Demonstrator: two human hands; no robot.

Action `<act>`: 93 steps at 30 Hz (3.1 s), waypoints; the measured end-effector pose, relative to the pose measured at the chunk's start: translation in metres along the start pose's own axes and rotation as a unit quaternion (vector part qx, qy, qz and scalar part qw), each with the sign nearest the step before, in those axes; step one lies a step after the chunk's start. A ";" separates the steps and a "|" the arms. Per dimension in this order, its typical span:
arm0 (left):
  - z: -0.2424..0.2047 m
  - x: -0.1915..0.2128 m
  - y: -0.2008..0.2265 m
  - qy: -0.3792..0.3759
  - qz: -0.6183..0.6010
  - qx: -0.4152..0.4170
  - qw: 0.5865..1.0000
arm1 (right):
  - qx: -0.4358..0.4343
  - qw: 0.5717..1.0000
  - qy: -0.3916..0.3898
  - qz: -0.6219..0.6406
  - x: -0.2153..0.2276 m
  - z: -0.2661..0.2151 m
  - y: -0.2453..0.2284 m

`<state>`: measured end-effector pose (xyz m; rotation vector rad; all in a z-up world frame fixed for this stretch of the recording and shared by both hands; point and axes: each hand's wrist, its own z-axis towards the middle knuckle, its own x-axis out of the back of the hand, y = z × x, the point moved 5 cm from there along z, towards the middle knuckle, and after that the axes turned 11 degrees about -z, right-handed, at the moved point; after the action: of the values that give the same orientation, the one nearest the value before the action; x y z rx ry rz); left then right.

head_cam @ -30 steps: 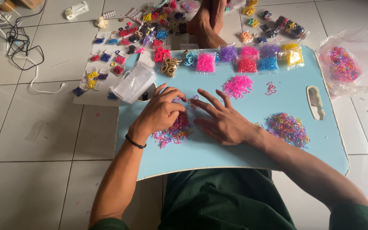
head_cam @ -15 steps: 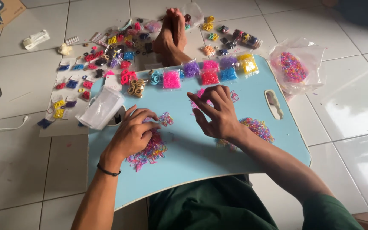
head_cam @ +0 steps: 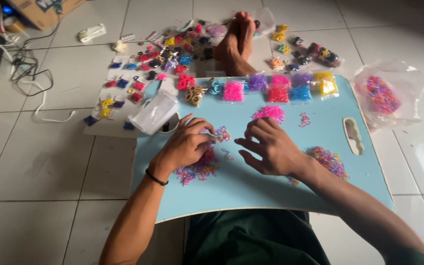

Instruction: Sorting and grouping colorful rubber bands on a portable work surface

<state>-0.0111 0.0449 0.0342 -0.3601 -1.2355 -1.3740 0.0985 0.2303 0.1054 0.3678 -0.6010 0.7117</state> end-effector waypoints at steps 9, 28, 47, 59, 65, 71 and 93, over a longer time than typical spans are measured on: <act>-0.002 0.001 -0.010 -0.002 0.006 0.003 1.000 | 0.030 0.984 -0.158 0.071 -0.024 -0.028 -0.022; -0.002 -0.001 -0.014 -0.073 -0.008 0.099 0.992 | 0.012 0.989 -0.142 0.029 -0.069 -0.026 -0.017; 0.002 -0.017 -0.002 -0.065 0.018 0.027 0.997 | -0.048 0.991 -0.110 0.055 -0.060 -0.044 -0.004; 0.001 -0.018 0.003 -0.067 0.018 0.005 0.998 | -0.028 0.995 -0.087 0.052 -0.056 -0.039 -0.009; 0.005 -0.023 0.004 -0.074 0.039 -0.011 0.996 | -0.036 0.995 -0.077 0.045 -0.058 -0.044 -0.004; 0.006 -0.026 0.002 -0.067 0.029 -0.008 0.997 | -0.054 0.997 -0.035 0.036 -0.044 -0.035 0.006; 0.004 -0.016 0.000 0.042 -0.026 -0.025 0.998 | -0.093 0.994 -0.022 0.047 -0.046 -0.036 0.016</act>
<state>-0.0088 0.0570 0.0232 -0.3040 -1.1501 -1.4532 0.0740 0.2368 0.0505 0.1828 -0.7250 0.7327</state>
